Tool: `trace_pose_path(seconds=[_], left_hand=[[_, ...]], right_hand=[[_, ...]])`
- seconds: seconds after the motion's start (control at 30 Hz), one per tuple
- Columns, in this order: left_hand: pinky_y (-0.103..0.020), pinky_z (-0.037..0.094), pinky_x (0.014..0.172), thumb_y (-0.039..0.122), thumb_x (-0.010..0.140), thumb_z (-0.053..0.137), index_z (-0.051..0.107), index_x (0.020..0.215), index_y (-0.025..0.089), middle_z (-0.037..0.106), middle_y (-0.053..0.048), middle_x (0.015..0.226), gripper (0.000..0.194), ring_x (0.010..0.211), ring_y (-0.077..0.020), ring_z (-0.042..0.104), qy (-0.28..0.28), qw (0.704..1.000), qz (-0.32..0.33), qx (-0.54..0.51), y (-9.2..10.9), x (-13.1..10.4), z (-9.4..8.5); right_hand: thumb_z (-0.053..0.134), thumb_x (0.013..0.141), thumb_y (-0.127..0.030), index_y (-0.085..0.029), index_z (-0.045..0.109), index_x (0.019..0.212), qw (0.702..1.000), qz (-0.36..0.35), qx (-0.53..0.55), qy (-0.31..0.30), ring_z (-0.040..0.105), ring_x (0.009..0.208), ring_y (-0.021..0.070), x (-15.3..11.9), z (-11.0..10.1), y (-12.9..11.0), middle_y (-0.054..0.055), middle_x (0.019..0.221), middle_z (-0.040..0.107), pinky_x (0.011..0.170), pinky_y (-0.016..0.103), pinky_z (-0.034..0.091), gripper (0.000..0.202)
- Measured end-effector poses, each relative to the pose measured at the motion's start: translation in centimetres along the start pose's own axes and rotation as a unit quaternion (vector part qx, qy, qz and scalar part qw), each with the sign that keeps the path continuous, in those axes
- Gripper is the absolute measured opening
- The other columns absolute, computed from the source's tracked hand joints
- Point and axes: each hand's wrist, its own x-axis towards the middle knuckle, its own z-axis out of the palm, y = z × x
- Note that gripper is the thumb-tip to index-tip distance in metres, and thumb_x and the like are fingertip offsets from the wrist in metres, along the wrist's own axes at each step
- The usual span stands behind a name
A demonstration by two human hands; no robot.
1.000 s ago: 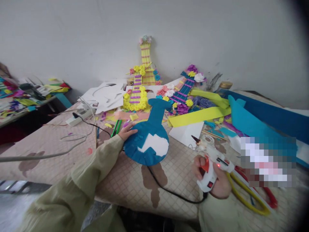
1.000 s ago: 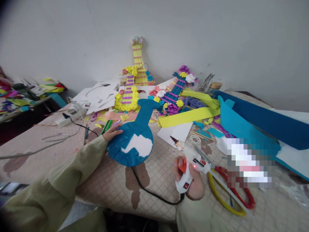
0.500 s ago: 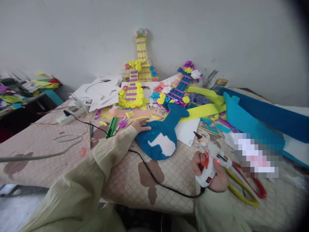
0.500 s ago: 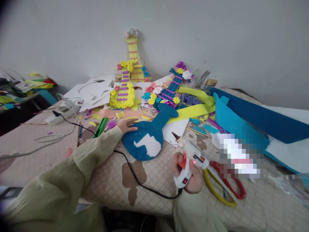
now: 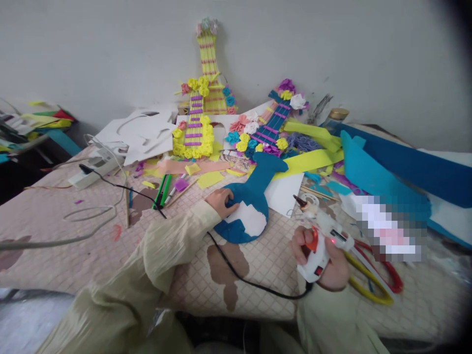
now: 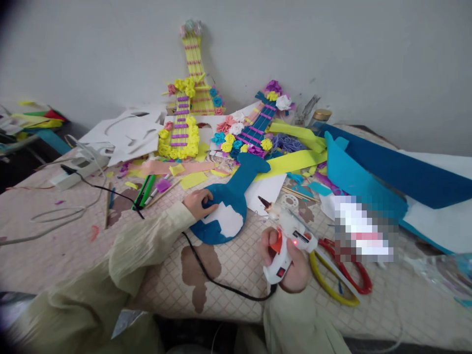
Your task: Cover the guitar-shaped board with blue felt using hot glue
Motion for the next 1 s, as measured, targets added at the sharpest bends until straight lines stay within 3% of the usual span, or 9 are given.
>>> trace_pose_path(seconds=[0.3, 0.5, 0.77, 0.9, 1.0], left_hand=[[-0.027, 0.043, 0.065, 0.030, 0.074, 0.055, 0.056, 0.074, 0.018, 0.053, 0.000, 0.064, 0.012, 0.062, -0.0130, 0.050, 0.032, 0.999, 0.039, -0.015, -1.1, -0.4, 0.7], [-0.027, 0.043, 0.065, 0.025, 0.073, 0.055, 0.058, 0.071, 0.018, 0.056, 0.000, 0.065, 0.008, 0.062, -0.0124, 0.051, 0.026, 0.998, 0.053, -0.031, -1.3, -0.5, 0.5], [-0.030, 0.044, 0.066, 0.028, 0.068, 0.059, 0.056, 0.069, 0.018, 0.056, -0.001, 0.067, 0.011, 0.064, -0.0141, 0.052, 0.019, 0.998, 0.051, -0.024, -0.8, -0.7, 0.5], [-0.029, 0.044, 0.067, 0.021, 0.069, 0.054, 0.056, 0.069, 0.018, 0.057, -0.002, 0.069, 0.004, 0.065, -0.0141, 0.052, 0.010, 0.998, 0.060, -0.027, -0.8, -0.7, 0.2], [-0.029, 0.043, 0.066, 0.020, 0.069, 0.053, 0.056, 0.067, 0.018, 0.057, -0.002, 0.067, 0.005, 0.063, -0.0136, 0.052, 0.006, 0.998, 0.061, -0.032, -0.9, -0.6, 0.1]], right_hand=[[0.057, 0.071, -0.043, -0.018, 0.058, 0.069, 0.992, 0.095, -0.080, 0.037, 0.039, 0.036, 0.0059, 1.4, 0.5, 1.7, 0.002, 0.070, 0.058, 0.036, 0.023, 0.022, 0.026], [0.054, 0.072, -0.048, -0.015, 0.059, 0.064, 0.942, 0.146, -0.299, 0.040, 0.039, 0.033, 0.0093, 2.8, 2.5, 0.2, -0.002, 0.039, 0.046, 0.036, 0.024, 0.026, 0.035], [0.053, 0.075, -0.044, -0.016, 0.059, 0.059, 0.881, 0.114, -0.457, -0.039, 0.046, 0.045, 0.0111, 7.1, 4.3, -3.7, -0.002, 0.044, 0.049, 0.048, 0.025, 0.034, 0.032], [0.052, 0.075, -0.046, -0.016, 0.059, 0.061, 0.874, 0.137, -0.459, -0.083, 0.045, 0.045, 0.0118, 9.1, 3.9, -3.7, -0.001, 0.046, 0.050, 0.046, 0.026, 0.032, 0.034], [0.050, 0.076, -0.046, -0.016, 0.058, 0.060, 0.870, 0.153, -0.457, -0.107, 0.043, 0.042, 0.0111, 9.2, 3.3, -3.1, -0.002, 0.043, 0.046, 0.045, 0.026, 0.031, 0.035]])
